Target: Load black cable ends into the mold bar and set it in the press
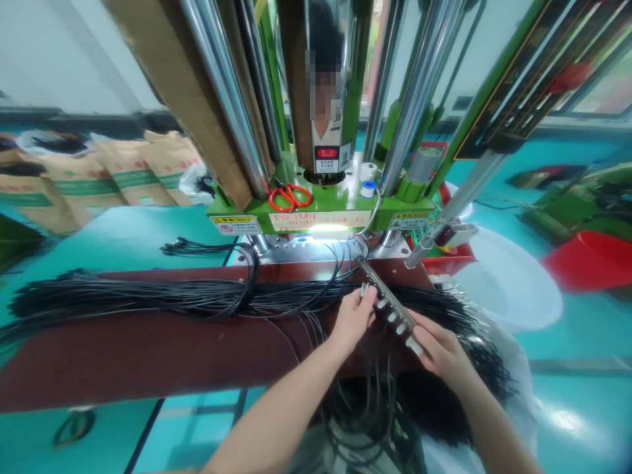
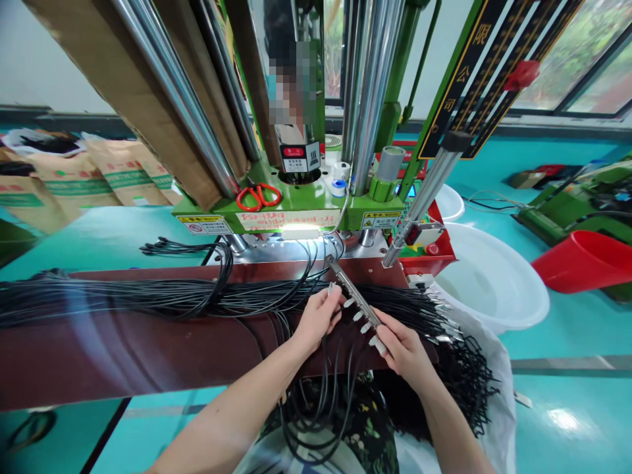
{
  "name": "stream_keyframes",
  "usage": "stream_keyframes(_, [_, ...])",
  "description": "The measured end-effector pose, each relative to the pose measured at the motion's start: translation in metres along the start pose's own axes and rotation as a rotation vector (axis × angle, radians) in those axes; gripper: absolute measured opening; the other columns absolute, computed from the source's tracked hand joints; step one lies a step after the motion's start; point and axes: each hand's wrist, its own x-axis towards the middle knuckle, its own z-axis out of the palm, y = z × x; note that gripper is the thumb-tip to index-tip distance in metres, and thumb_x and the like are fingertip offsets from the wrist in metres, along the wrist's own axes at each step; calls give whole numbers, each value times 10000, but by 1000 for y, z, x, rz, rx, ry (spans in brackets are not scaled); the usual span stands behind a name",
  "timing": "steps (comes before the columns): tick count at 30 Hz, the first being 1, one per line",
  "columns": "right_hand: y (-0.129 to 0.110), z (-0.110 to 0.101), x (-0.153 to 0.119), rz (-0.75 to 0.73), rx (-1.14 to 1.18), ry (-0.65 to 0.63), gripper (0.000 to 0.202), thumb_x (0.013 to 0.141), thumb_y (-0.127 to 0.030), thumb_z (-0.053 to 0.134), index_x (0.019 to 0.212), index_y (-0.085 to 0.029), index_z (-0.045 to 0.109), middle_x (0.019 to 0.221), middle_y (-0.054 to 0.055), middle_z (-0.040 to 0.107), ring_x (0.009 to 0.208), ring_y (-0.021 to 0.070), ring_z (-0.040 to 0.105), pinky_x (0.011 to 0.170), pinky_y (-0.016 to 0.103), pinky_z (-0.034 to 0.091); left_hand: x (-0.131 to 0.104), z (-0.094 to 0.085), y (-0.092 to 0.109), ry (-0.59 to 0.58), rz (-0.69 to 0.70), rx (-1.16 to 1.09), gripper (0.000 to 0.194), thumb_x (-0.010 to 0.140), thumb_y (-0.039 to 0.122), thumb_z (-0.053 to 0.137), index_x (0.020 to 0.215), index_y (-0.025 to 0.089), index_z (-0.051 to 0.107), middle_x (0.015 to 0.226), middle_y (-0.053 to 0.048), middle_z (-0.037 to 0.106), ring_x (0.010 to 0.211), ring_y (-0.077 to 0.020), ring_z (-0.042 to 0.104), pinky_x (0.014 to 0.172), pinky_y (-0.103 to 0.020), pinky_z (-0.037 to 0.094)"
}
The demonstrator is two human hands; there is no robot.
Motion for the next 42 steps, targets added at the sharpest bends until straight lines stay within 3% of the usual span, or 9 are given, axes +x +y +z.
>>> stream_keyframes(2, [-3,0,-1,13,17,-12,515,677,-455,661,1110,-183,603,597,11,565,396,46,348,333,152,212,1,-2,0,43,21,-17,448,793,590,339,680,173,457,382,83,326,295,-31,219,323,-166,144])
stream_keyframes(4, [-5,0,-1,19,11,-21,540,680,-460,655,1131,-171,585,498,-22,495,357,29,270,324,152,168,2,-3,-2,47,48,-27,368,798,536,388,676,188,404,400,93,327,307,-27,200,339,-164,154])
stream_keyframes(8, [-5,-2,0,36,-28,-38,549,691,-481,642,1132,-160,581,498,-16,480,365,33,277,339,157,142,3,-5,-5,23,81,34,314,729,434,551,635,178,394,449,93,311,375,-24,216,391,-168,178])
stream_keyframes(15, [-1,-6,3,11,-73,-86,548,707,-482,626,1150,-164,573,461,-22,477,346,42,265,327,170,159,6,-7,-5,103,93,90,328,650,417,625,566,141,468,499,60,361,466,-43,276,452,-185,213])
stream_keyframes(19, [5,-4,4,-67,-124,-42,488,685,-472,643,1093,-205,622,708,45,625,476,101,464,381,197,344,5,-8,-4,117,52,72,328,635,402,633,547,151,442,470,71,334,453,-45,276,457,-187,219])
stream_keyframes(22, [6,-2,3,-108,-136,-36,475,671,-466,655,1079,-225,632,930,68,643,653,158,555,486,231,433,4,-8,-3,116,49,77,322,642,396,627,546,155,435,456,75,325,442,-45,274,455,-187,219])
stream_keyframes(27, [-2,-4,1,37,-79,-67,517,686,-468,652,1112,-180,603,724,57,628,452,71,434,350,158,285,3,-11,-1,-16,68,128,390,780,476,432,560,156,471,437,55,348,398,-49,281,417,-192,214])
stream_keyframes(32, [-6,-6,1,57,-59,-116,528,694,-465,652,1133,-179,587,629,35,587,400,26,310,353,141,165,2,-17,-2,-127,-21,36,412,799,509,361,543,187,380,425,47,392,305,-47,257,332,-203,190])
stream_keyframes(42, [1,-16,6,58,-164,-184,541,738,-499,589,1179,-188,555,581,6,533,385,30,287,347,152,193,3,-23,5,-206,-46,9,355,789,418,354,517,194,306,391,66,375,273,-44,269,299,-192,172])
